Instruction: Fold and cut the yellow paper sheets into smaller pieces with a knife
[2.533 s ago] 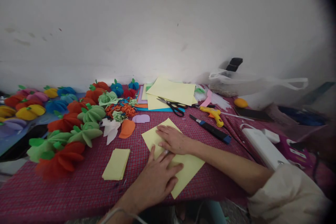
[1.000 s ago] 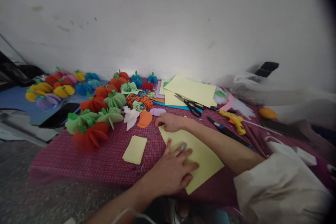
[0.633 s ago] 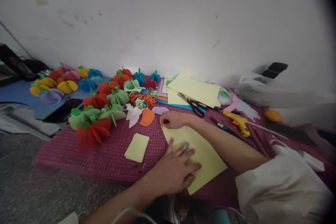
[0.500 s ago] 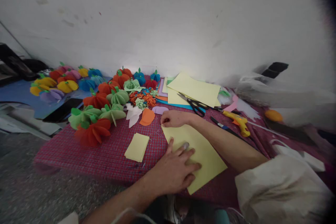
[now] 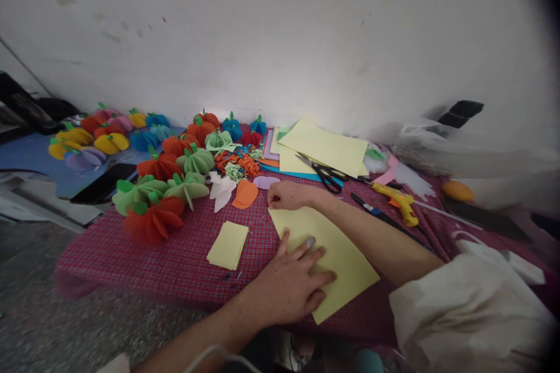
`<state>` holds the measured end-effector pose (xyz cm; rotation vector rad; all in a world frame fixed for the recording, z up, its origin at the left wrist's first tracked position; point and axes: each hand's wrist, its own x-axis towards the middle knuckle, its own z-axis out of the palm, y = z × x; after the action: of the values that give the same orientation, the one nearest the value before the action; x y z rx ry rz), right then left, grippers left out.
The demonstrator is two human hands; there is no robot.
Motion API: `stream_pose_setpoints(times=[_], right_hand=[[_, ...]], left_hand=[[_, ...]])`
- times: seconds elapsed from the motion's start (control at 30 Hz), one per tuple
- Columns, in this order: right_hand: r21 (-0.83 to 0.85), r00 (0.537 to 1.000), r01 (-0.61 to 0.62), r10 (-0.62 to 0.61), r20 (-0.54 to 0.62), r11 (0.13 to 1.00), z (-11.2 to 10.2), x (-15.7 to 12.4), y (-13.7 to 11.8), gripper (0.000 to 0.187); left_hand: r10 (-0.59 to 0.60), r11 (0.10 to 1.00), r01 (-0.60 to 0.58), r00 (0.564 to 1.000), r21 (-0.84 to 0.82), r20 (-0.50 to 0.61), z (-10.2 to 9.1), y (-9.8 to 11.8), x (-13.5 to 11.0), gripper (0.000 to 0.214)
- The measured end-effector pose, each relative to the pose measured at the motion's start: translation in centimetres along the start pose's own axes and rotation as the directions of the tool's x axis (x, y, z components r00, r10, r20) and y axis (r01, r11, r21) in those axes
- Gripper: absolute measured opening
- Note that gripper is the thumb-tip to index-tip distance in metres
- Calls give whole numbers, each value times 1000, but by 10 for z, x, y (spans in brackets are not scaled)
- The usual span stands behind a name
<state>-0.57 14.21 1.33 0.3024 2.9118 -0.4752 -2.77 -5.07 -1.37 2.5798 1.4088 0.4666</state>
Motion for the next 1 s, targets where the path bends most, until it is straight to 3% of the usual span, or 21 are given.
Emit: stream_pose_setpoints(times=[0.3, 0.77, 1.0], right_hand=[[-64, 996, -72, 75, 41, 995, -7, 3, -11, 15], [-54, 998, -57, 59, 37, 997, -6, 1, -9, 13], [-186, 969, -189, 152, -197, 964, 7, -10, -18, 19]], left_hand=[[6, 1000, -6, 1000, -12, 16, 0, -1, 1, 34], [-3, 1000, 4, 1000, -29, 20, -1, 0, 2, 34], [1, 1000, -1, 1000, -26, 27, -2, 0, 2, 33]])
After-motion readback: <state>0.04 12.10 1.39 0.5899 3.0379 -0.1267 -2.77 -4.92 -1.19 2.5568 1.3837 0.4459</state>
